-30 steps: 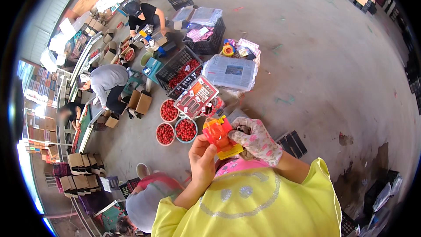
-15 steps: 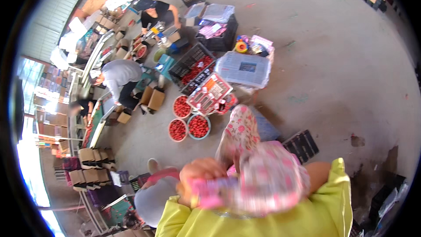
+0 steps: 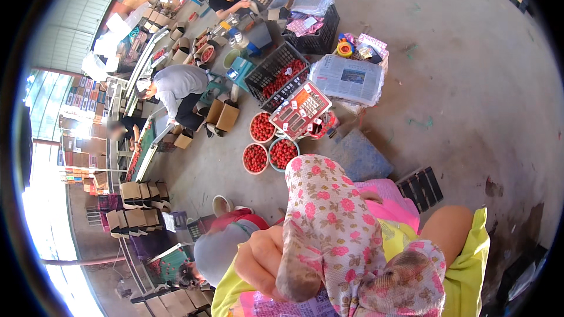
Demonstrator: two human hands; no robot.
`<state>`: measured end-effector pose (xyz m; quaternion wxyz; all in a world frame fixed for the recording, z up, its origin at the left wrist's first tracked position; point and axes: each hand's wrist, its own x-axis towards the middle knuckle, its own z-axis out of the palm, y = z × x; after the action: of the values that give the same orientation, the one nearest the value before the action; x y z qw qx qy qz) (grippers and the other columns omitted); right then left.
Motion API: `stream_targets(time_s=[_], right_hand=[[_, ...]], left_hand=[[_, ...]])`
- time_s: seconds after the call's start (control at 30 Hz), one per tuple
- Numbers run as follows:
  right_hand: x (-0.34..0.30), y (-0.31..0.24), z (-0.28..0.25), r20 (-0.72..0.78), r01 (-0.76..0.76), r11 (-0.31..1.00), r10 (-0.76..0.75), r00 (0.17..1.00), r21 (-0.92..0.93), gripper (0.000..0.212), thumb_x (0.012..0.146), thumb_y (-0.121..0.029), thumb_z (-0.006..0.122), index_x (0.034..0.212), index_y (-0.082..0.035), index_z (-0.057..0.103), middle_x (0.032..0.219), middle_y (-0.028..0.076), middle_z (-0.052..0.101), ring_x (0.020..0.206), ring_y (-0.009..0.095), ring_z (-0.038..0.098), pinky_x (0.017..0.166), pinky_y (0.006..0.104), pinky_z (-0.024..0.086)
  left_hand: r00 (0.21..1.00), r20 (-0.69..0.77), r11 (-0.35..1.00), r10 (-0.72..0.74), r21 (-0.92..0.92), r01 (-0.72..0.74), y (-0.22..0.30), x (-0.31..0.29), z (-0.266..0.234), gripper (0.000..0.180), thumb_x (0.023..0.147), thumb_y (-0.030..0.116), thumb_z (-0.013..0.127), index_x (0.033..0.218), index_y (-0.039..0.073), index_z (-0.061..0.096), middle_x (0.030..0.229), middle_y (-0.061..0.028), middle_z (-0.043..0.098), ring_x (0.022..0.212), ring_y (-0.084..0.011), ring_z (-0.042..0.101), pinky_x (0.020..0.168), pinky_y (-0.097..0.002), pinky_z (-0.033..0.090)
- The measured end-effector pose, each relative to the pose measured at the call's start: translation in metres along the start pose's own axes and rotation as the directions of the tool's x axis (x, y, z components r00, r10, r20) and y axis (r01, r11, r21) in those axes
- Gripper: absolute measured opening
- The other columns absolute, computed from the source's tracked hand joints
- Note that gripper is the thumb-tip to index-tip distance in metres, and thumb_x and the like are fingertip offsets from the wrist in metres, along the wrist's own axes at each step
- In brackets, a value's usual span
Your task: The person packs tomatoes by hand into a cardboard box. The person places individual tomatoes from a bowl into the box, levels the produce, covers the top with a paper sheet, and places a label on the paper.
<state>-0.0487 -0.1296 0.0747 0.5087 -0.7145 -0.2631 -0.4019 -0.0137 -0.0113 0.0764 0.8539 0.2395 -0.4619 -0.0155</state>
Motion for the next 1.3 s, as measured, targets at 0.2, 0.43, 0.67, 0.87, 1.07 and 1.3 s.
stream_targets(time_s=[0.2, 0.43, 0.67, 0.87, 1.07, 1.3], right_hand=[[0.002, -0.003, 0.007, -0.006, 0.026, 1.0, -0.026, 1.0, -0.012, 0.009, 0.077, -0.015, 0.064, 0.083, -0.009, 0.059, 0.065, 0.001, 0.053, 0.054, 0.015, 0.051, 0.053, 0.0306, 0.045], [0.007, -0.009, 0.003, -0.018, 0.061, 0.997, -0.062, 0.998, -0.052, 0.01, 0.076, -0.018, 0.063, 0.08, -0.011, 0.058, 0.065, 0.002, 0.052, 0.053, 0.017, 0.052, 0.052, 0.0323, 0.044], [0.036, -0.018, -0.019, -0.042, 0.01, 0.98, -0.019, 0.999, -0.197, 0.012, 0.075, -0.021, 0.063, 0.077, -0.012, 0.056, 0.065, 0.003, 0.052, 0.053, 0.019, 0.052, 0.051, 0.034, 0.044], [0.005, 0.053, -0.037, 0.352, -0.456, 0.874, 0.485, 0.801, -0.166, 0.016, 0.069, -0.009, 0.076, 0.077, -0.007, 0.062, 0.068, 0.006, 0.054, 0.057, 0.023, 0.054, 0.054, 0.0367, 0.042], [-0.016, 0.064, -0.034, 0.477, -0.599, 0.789, 0.581, 0.66, -0.133, 0.014, 0.07, -0.009, 0.073, 0.078, -0.005, 0.063, 0.069, 0.007, 0.055, 0.06, 0.023, 0.056, 0.055, 0.0342, 0.043], [-0.031, 0.067, -0.018, 0.547, -0.634, 0.755, 0.607, 0.577, -0.17, 0.016, 0.075, -0.015, 0.072, 0.082, -0.002, 0.065, 0.078, 0.013, 0.061, 0.071, 0.032, 0.062, 0.063, 0.0386, 0.048]], left_hand=[[0.997, -0.076, 0.996, 0.021, 0.082, -0.014, 0.007, -0.003, 0.002, 0.008, 0.081, -0.001, 0.07, 0.088, -0.001, 0.067, 0.088, -0.0194, 0.07, 0.07, -0.0268, 0.067, 0.063, -0.0314, 0.056], [1.0, 0.001, 0.996, -0.021, 0.086, 0.02, 0.011, 0.001, -0.003, 0.006, 0.081, -0.001, 0.069, 0.087, -0.001, 0.067, 0.087, -0.0193, 0.07, 0.069, -0.0264, 0.066, 0.062, -0.0307, 0.056], [0.967, -0.032, 0.923, -0.252, 0.293, 0.251, 0.026, -0.018, -0.027, 0.018, 0.08, 0.0, 0.068, 0.096, -0.004, 0.062, 0.088, -0.0154, 0.066, 0.07, -0.0259, 0.064, 0.063, -0.0338, 0.053], [0.693, -0.533, 0.717, -0.486, 0.21, 0.665, -0.004, -0.044, -0.061, 0.05, 0.08, 0.019, 0.067, 0.122, -0.002, 0.049, 0.107, -0.0096, 0.058, 0.095, -0.0178, 0.053, 0.086, -0.0304, 0.041], [0.708, -0.351, 0.244, -0.613, 0.768, 0.592, 0.005, -0.021, -0.067, 0.024, 0.08, 0.021, 0.072, 0.092, 0.0, 0.065, 0.09, -0.0047, 0.062, 0.085, -0.0143, 0.051, 0.081, -0.0297, 0.039], [0.648, -0.503, 0.206, -0.572, 0.676, 0.707, 0.0, -0.042, -0.068, 0.004, 0.08, 0.0, 0.069, 0.079, 0.002, 0.066, 0.075, -0.0032, 0.061, 0.065, -0.0088, 0.053, 0.057, -0.0225, 0.04]])
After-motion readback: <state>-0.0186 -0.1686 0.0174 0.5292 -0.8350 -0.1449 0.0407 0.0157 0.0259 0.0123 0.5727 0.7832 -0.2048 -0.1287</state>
